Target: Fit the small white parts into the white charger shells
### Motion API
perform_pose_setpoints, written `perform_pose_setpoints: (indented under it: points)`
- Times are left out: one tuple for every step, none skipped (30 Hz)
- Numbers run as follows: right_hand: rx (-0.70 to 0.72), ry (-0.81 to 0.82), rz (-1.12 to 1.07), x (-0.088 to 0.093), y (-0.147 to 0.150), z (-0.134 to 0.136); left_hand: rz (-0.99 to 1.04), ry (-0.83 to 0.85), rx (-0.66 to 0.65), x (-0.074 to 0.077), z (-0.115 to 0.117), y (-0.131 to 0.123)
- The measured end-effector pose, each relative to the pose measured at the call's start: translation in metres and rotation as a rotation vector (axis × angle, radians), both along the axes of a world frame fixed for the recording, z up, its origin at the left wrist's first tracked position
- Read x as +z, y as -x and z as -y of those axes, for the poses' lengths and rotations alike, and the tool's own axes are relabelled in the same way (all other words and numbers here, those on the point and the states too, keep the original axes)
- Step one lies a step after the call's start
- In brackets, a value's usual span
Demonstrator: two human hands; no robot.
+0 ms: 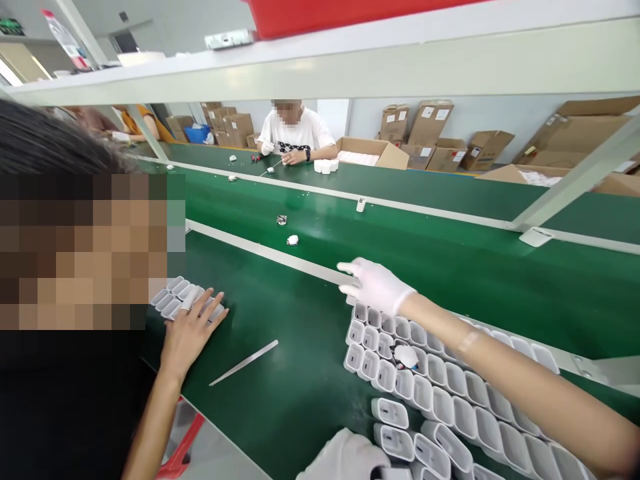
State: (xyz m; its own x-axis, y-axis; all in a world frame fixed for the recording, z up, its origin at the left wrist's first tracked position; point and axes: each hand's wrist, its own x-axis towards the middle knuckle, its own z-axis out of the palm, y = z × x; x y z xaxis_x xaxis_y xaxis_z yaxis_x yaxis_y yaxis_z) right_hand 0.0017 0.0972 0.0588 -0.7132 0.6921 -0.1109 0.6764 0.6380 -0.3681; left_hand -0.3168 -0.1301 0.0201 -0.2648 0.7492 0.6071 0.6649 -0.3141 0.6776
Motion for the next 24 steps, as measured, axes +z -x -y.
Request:
perform_pose_setpoints:
  points:
    - [-0.022, -0.007, 0.001, -0.004, 0.023, -0.012, -0.02, 0.019, -0.016, 0.0, 0.0, 0.0]
    - [-0.046, -0.012, 0.002, -0.008, 0.044, -0.024, -0.045, 0.043, 0.015, 0.001, 0.001, -0.001]
    - [-0.07, -0.015, 0.002, -0.012, 0.065, -0.035, -0.059, 0.055, 0.033, 0.003, 0.001, -0.002]
    - [-0.092, -0.016, 0.0, -0.017, 0.084, -0.044, -0.059, 0.056, 0.053, 0.004, 0.0, -0.004]
    - [-0.112, -0.015, -0.004, -0.021, 0.101, -0.051, -0.056, 0.049, 0.073, 0.006, -0.001, -0.007]
    - [-0.129, -0.014, -0.01, -0.025, 0.115, -0.057, -0.054, 0.036, 0.089, 0.008, -0.001, -0.009]
    - [-0.143, -0.013, -0.018, -0.028, 0.126, -0.062, -0.051, 0.016, 0.101, 0.009, -0.002, -0.011]
    - [-0.155, -0.01, -0.026, -0.031, 0.135, -0.065, -0.049, -0.001, 0.107, 0.01, -0.003, -0.013]
    - [-0.166, -0.005, -0.035, -0.033, 0.141, -0.067, -0.047, -0.013, 0.108, 0.01, -0.003, -0.013]
    - [-0.176, 0.001, -0.043, -0.036, 0.145, -0.07, -0.045, -0.012, 0.104, 0.009, -0.003, -0.013]
    - [-0.185, 0.01, -0.049, -0.038, 0.146, -0.071, -0.037, -0.002, 0.098, 0.008, -0.002, -0.012]
    - [-0.193, 0.021, -0.055, -0.041, 0.146, -0.073, -0.02, 0.015, 0.092, 0.007, -0.001, -0.009]
    - [-0.2, 0.035, -0.059, -0.043, 0.143, -0.076, 0.008, 0.035, 0.082, 0.005, 0.0, -0.006]
    - [-0.206, 0.051, -0.061, -0.045, 0.139, -0.078, 0.044, 0.056, 0.059, 0.003, 0.001, -0.003]
    - [-0.212, 0.069, -0.062, -0.048, 0.133, -0.08, 0.085, 0.077, 0.027, 0.001, 0.003, 0.001]
    - [-0.216, 0.088, -0.061, -0.05, 0.126, -0.082, 0.125, 0.098, -0.012, -0.001, 0.004, 0.004]
    - [-0.222, 0.107, -0.059, -0.052, 0.119, -0.084, 0.159, 0.124, -0.058, -0.003, 0.006, 0.007]
    - [-0.228, 0.125, -0.056, -0.055, 0.111, -0.085, 0.18, 0.152, -0.086, -0.004, 0.007, 0.009]
    - [-0.234, 0.144, -0.054, -0.057, 0.103, -0.086, 0.195, 0.183, -0.106, -0.006, 0.009, 0.011]
    - [-0.241, 0.164, -0.053, -0.058, 0.097, -0.086, 0.203, 0.216, -0.116, -0.007, 0.01, 0.013]
    - [-0.246, 0.183, -0.057, -0.059, 0.09, -0.086, 0.199, 0.245, -0.111, -0.007, 0.01, 0.015]
    - [-0.251, 0.203, -0.064, -0.059, 0.085, -0.085, 0.185, 0.27, -0.095, -0.005, 0.01, 0.017]
    - [-0.254, 0.223, -0.075, -0.058, 0.082, -0.083, 0.164, 0.287, -0.07, -0.002, 0.009, 0.019]
    - [-0.257, 0.242, -0.092, -0.056, 0.079, -0.081, 0.139, 0.296, -0.036, 0.002, 0.008, 0.021]
